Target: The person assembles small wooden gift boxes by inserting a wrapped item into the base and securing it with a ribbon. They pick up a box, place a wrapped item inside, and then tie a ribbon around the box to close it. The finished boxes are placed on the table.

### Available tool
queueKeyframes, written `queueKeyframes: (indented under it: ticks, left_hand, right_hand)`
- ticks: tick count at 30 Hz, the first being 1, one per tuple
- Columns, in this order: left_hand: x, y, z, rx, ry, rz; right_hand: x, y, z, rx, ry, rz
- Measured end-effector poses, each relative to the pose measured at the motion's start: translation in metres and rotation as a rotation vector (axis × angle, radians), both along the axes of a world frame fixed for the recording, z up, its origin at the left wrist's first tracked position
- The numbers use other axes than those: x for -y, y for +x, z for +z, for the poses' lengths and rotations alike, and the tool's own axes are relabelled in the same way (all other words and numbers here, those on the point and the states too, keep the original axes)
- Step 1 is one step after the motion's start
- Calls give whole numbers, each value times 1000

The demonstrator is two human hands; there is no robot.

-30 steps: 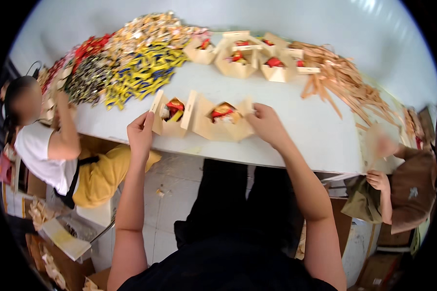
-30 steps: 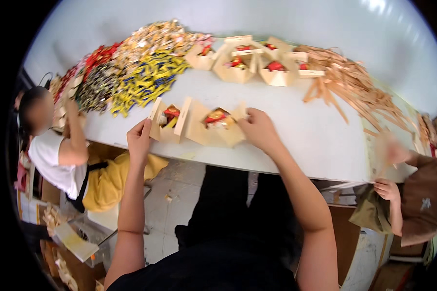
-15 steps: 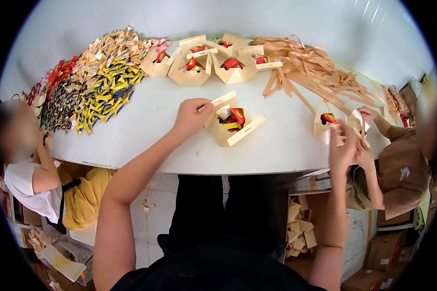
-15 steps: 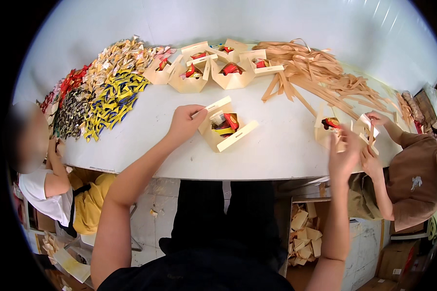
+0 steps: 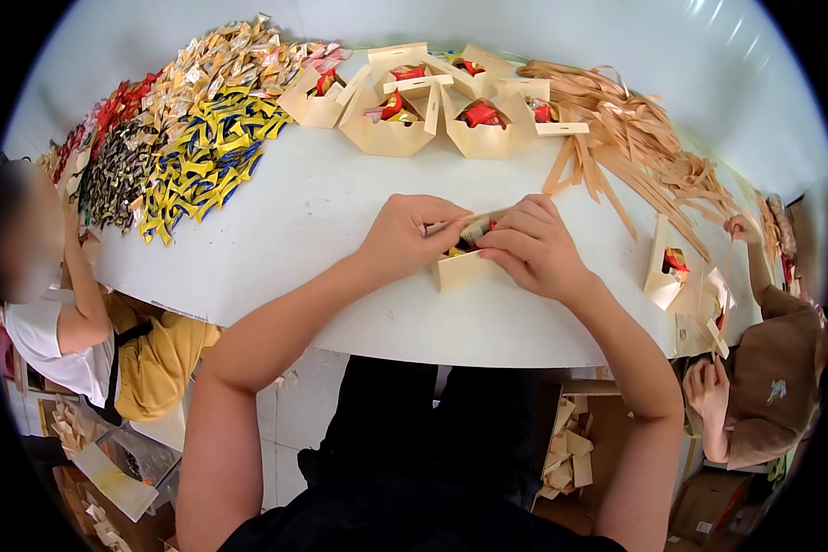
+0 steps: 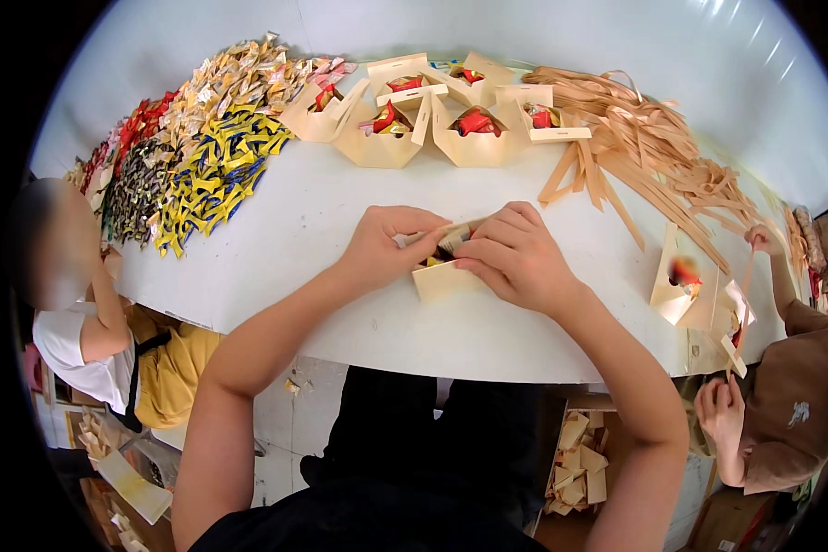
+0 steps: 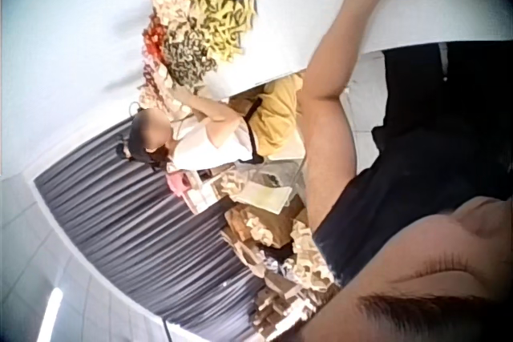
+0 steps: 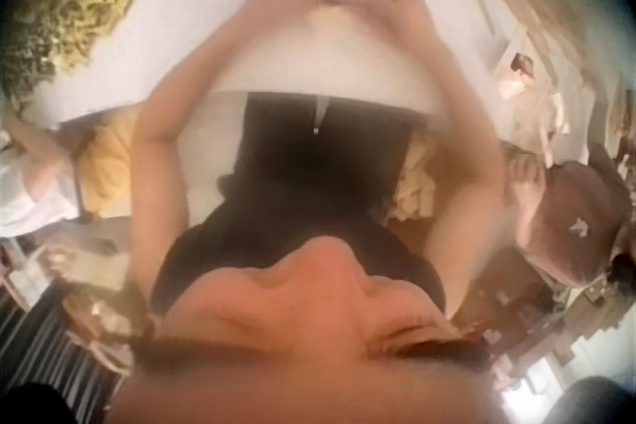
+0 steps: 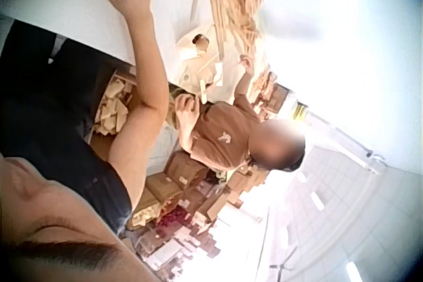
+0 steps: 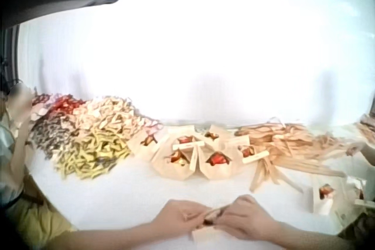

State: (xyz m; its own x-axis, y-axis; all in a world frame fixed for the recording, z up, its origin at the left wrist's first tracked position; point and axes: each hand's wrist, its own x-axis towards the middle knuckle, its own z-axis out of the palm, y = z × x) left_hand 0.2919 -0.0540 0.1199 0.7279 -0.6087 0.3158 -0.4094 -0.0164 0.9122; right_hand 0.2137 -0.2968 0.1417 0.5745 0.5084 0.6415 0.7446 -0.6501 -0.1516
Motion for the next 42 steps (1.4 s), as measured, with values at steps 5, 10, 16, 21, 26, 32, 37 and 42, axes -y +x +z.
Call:
queueKeyframes:
  ticks: [5,10,16,21,26,32,37,42]
  left_hand:
    - [-6,10,-5,-32,-83,-68]
    - [-9,13,-4,-273,-24,-48]
    - [-9,8,1,-247,-3,-32]
    - [-12,9,-3,-173,5,-102]
    - [-12,-8,17,1,162,-97]
    - [-11,-5,-5,30,97,-69]
    - [-2,-14,-10,63,17,-93]
    - [0,-12,-15,89,81,26]
  right_hand:
    - [-2,17,-23,92,9,-22]
    - [-12,16,-21,145,83,-197]
    - [-14,13,-6,-5,-9,-90]
    - [-18,15,-14,-34,83,-123]
    - [-10,19,-36,96,279,-60]
    - [-5,18,-43,-102,416,-63]
    - [-5,22,-40,30,281,-70]
    - [32,35,-5,-45,285,-133]
